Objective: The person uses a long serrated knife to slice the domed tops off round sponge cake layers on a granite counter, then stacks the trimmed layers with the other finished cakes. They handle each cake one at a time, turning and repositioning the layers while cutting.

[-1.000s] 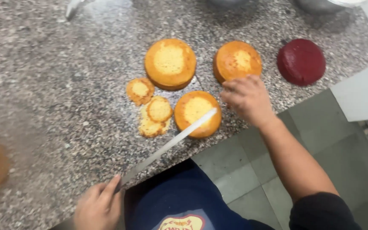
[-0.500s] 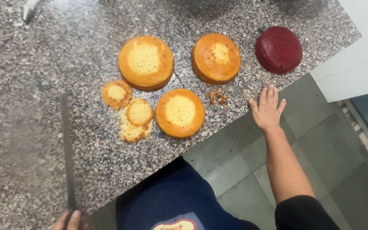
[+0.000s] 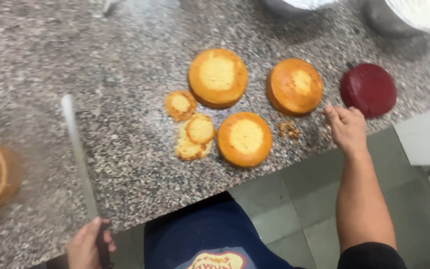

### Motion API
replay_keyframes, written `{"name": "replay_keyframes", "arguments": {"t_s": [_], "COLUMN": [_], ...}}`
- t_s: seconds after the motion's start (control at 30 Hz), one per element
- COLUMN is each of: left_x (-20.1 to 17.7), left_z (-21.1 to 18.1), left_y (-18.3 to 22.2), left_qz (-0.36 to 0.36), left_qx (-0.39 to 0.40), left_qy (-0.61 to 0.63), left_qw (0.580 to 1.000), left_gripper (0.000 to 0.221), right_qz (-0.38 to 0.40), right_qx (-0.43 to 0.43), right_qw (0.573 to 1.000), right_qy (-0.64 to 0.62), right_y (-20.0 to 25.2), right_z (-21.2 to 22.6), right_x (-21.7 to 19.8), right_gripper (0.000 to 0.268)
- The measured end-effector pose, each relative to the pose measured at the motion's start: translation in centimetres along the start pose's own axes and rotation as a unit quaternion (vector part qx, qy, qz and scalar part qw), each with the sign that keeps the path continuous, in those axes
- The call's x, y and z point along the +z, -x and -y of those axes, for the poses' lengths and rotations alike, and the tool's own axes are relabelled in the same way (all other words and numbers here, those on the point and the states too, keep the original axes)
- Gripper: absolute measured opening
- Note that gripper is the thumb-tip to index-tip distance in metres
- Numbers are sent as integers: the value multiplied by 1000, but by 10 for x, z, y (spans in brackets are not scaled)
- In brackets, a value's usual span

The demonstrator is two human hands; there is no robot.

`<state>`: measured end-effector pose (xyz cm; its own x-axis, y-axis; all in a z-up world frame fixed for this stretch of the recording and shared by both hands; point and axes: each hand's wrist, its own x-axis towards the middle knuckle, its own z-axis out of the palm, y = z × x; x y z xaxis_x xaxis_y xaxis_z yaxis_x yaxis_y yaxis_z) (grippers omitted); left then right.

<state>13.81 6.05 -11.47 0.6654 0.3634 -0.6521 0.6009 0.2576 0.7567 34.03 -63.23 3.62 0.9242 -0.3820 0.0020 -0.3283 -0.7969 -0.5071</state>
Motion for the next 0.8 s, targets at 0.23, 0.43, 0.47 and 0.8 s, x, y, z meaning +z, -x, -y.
{"name": "replay_keyframes", "arguments": {"t_s": [0.23, 0.43, 0.47, 0.8], "left_x": [29, 38, 38, 40], "left_z": [-31, -47, -44, -32], "left_y": [23, 29, 27, 8], "left_qz": [-26, -30, -38, -37], "left_qx": [-17, -10, -3, -52], "left_qy": [-13, -35, -21, -25], "left_qw": [999, 999, 999, 998], "left_gripper": [36, 39, 39, 41], "right_qz": [25, 190, 190, 234], "right_qx": [-70, -139, -157, -34], "right_qw": [930, 967, 965, 970], "right_qy": [-359, -94, -94, 59], "right_y": [-63, -125, -145, -195], "right_z": [100, 163, 155, 204], "right_x": [47, 139, 162, 194], "right_gripper": [29, 63, 63, 79]}}
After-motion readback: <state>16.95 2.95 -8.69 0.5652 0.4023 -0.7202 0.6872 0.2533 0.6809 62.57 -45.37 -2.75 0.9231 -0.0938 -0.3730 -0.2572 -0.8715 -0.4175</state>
